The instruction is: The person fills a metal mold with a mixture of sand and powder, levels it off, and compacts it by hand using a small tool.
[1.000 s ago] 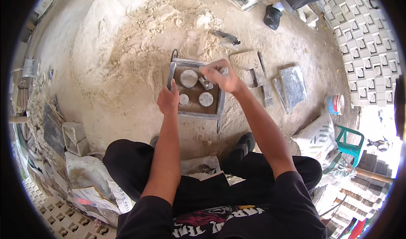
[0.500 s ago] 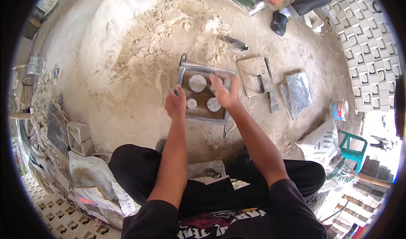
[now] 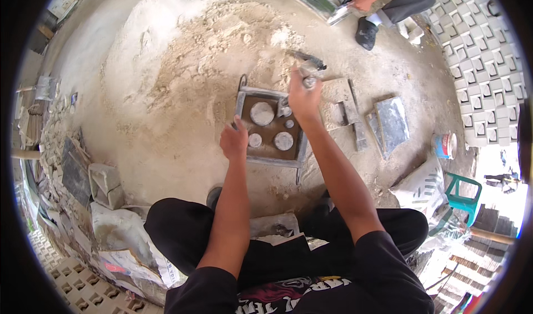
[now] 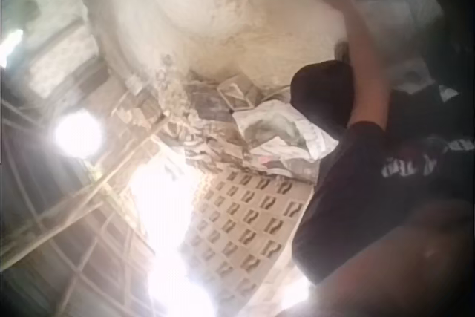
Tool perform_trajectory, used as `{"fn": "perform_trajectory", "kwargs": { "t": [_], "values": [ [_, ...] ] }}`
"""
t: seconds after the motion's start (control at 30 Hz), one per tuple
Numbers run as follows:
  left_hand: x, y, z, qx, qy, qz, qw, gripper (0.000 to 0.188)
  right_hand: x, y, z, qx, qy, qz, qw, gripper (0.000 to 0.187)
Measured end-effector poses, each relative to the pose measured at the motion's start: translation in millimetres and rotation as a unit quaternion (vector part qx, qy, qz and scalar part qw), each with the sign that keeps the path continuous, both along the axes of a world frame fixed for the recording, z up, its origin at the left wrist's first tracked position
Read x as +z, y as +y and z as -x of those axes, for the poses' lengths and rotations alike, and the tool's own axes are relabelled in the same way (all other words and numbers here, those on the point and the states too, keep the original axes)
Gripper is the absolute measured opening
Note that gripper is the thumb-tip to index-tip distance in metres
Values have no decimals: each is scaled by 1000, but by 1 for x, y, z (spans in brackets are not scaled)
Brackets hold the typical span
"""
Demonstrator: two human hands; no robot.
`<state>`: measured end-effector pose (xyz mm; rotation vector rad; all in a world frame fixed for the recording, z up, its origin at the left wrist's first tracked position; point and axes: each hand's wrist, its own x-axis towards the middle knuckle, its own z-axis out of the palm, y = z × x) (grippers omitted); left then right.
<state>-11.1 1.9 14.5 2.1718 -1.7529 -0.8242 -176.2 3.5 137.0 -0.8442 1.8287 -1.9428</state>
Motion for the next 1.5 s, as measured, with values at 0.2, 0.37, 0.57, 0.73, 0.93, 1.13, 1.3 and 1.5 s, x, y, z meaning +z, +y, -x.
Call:
{"fn": "perform_trajectory", "kwargs": {
  "t": [0.2, 0.37, 0.57, 0.73, 0.93, 1.13, 1.3, 1.5],
  "values": [
    [12, 1, -12, 10, 18, -10, 1000, 59, 23, -4, -18, 125, -56, 87, 987, 36],
    [8, 0, -6, 10, 27, -8, 1000, 63, 23, -18, -12, 110, -233, 15, 966, 23],
    [11, 2, -3, 3, 33, -22, 999, 65, 6, -24, 18, 298, 4, -200, 933, 31],
    [2, -2, -11, 16, 18, -17, 1000, 63, 4, -35, -1, 309, -59, -97, 944, 35],
    [3, 0, -13, 16, 28, -29, 999, 60, 0, -48, -5, 354, -103, -78, 926, 37],
    [9, -2, -10, 35, 52, -25, 998, 56, 3, -43, -30, 302, -21, -146, 942, 14],
    [4, -4, -9, 27, 58, -14, 998, 55, 17, -45, -16, 450, 89, -99, 883, 16],
    [7, -3, -15, 41, 59, -26, 997, 53, 17, -53, -19, 403, 12, -86, 911, 22]
  ]
}}
